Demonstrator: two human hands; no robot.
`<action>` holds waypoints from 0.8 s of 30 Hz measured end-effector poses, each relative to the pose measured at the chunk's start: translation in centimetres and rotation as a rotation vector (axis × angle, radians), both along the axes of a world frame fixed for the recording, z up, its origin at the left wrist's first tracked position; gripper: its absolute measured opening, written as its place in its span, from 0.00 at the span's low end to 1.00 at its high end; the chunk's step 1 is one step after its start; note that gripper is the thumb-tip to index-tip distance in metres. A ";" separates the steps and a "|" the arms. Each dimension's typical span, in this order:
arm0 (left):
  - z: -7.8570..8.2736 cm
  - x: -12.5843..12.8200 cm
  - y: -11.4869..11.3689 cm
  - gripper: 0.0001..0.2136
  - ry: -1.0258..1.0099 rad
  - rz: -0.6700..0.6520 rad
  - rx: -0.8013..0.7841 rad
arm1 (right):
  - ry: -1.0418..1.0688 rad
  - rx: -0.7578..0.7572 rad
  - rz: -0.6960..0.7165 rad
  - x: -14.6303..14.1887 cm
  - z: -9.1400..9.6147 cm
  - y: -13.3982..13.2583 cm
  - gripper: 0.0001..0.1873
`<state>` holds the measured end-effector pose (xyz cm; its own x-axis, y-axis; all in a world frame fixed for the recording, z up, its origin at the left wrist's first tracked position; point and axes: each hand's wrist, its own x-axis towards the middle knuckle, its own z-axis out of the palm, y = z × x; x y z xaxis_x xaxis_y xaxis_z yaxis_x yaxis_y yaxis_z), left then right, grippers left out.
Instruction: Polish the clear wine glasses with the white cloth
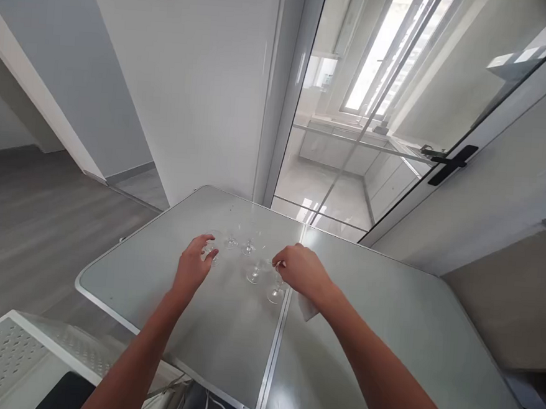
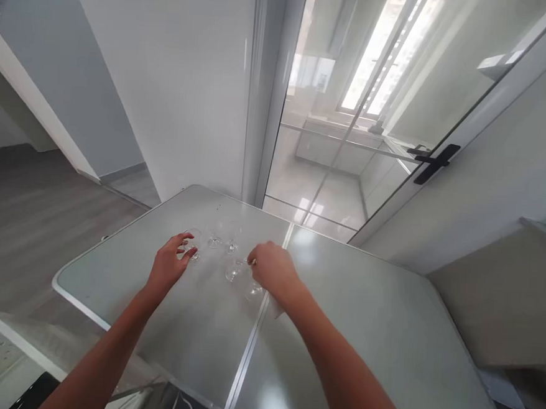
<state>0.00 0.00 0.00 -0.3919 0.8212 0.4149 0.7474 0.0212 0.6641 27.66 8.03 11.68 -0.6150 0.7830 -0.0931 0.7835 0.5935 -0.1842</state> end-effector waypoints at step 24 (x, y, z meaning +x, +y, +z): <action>-4.4 5.0 -5.3 0.11 -0.107 -0.025 -0.100 | -0.057 0.018 0.144 -9.0 -2.4 -0.9 0.18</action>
